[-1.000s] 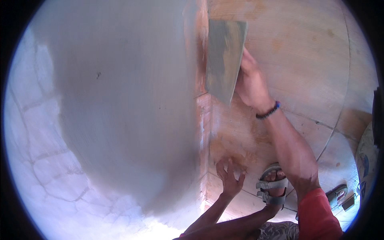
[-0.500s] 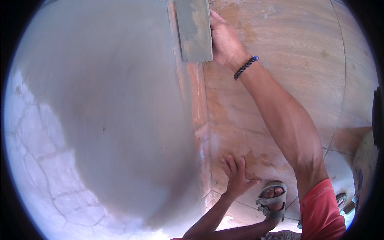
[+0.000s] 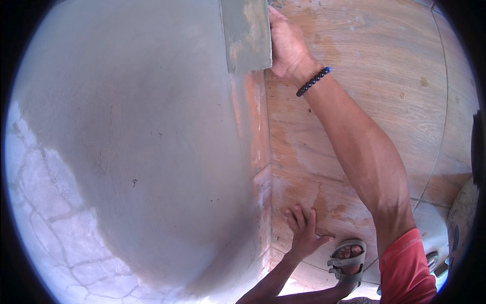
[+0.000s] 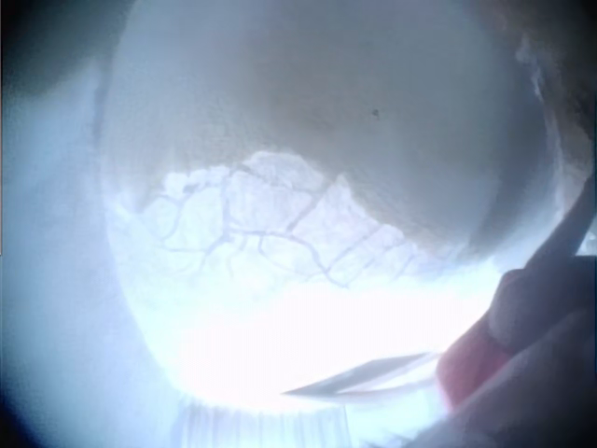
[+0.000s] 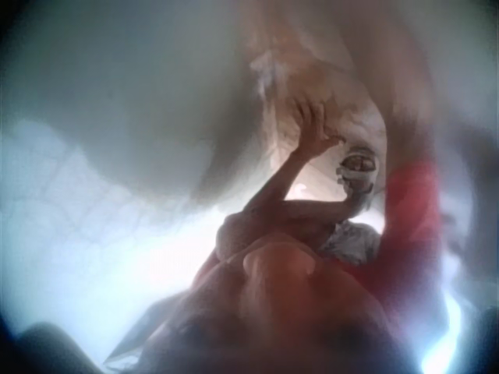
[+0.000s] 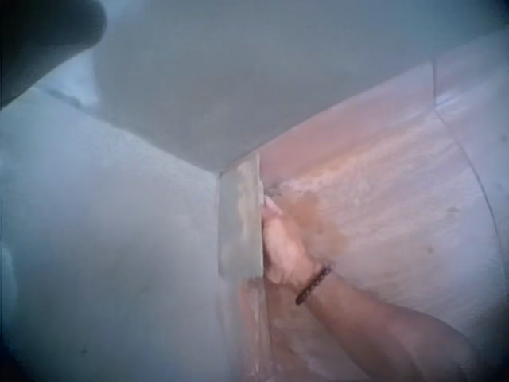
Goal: The person scoops plaster from a bucket using a trowel and applies it to a wall. They smooth the plaster on the wall surface, repeatedly loading the tool and spreading the material to cover the existing cracks.
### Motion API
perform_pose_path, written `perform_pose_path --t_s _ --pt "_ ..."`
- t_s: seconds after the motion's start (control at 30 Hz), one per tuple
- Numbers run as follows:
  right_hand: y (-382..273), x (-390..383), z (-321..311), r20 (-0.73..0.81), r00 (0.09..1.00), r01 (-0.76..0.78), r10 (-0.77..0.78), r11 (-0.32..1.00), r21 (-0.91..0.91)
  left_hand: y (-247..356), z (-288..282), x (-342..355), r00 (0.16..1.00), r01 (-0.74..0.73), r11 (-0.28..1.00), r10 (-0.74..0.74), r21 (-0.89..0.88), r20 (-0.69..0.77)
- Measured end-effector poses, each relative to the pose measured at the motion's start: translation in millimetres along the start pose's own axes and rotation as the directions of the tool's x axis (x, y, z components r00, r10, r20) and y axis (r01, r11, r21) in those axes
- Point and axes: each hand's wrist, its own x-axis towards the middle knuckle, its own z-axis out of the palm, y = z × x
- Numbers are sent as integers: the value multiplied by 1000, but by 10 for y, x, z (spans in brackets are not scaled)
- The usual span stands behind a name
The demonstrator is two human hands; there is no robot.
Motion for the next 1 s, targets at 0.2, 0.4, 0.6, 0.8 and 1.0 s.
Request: perform_pose_path --t_s 0.2,0.4,0.6,0.8,1.0 --pt "54 90 -100 16 1000 -6 7 999 -37 1 36 -8 999 -16 996 12 -84 -42" --pt "45 104 -69 1 1000 -13 13 1000 -28 -20 44 -24 1000 -4 1000 4 -20 -1" --pt "25 88 -55 24 1000 16 -15 998 -66 -12 44 -7 999 -25 1000 25 -13 -27" --pt "-17 -41 -43 75 997 36 -24 987 -158 -15 35 -8 999 -30 1000 30 3 -26" --pt "83 -69 -3 -33 999 -12 7 989 -148 -16 41 -16 1000 -15 1000 15 2 -5"
